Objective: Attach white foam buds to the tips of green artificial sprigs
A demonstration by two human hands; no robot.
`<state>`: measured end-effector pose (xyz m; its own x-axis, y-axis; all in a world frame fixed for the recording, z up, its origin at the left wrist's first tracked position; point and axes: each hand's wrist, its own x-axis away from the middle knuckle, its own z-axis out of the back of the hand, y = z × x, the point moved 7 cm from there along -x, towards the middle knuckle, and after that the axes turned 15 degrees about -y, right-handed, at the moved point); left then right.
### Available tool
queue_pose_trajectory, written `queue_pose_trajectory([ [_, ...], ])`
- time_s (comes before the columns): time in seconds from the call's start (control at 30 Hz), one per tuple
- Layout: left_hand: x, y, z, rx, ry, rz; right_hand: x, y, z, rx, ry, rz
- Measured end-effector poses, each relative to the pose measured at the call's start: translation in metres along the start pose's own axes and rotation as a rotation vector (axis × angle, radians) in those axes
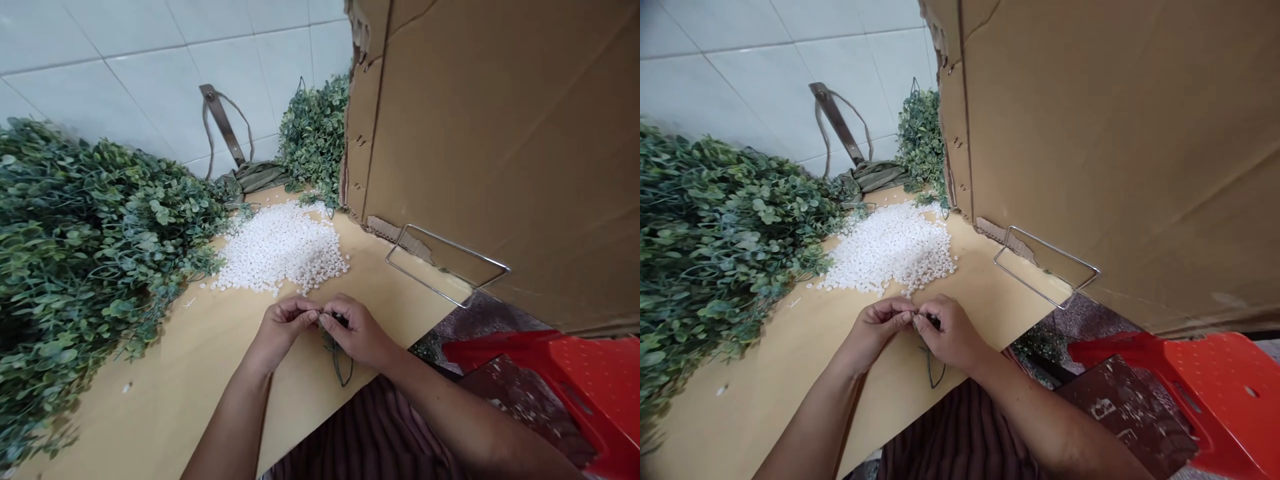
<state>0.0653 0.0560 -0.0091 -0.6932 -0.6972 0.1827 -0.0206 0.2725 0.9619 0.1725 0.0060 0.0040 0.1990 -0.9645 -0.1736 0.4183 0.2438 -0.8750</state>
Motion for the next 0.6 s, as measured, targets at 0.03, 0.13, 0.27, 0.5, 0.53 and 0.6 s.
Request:
queue_pose_trajectory([
  [0.03,0.0,-0.001,0.0,-0.001,0.004,0.003,0.0,0.0,0.0,-0.004,0.005,-0.002],
  [0.13,0.001,-0.005,0.001,0.011,0.026,0.028,0.0,0.002,0.0,-0.054,0.024,-0.02],
  [0.27,0.001,-0.008,0.0,-0.006,0.049,0.048,0.008,0.002,0.01,-0.252,0.06,-0.072],
  [0.5,0.003,-0.007,0.004,-0.015,0.135,0.065,0.063,-0.006,0.065,-0.622,0.062,-0.166],
  [0.53,0.002,-0.007,0.003,-0.023,0.133,0.072,0.074,-0.003,0.076,-0.652,0.106,-0.183],
  [0.6,0.002,-0.007,0.002,-0.038,0.13,0.08,0.095,0.004,0.096,-0.703,0.205,-0.187],
])
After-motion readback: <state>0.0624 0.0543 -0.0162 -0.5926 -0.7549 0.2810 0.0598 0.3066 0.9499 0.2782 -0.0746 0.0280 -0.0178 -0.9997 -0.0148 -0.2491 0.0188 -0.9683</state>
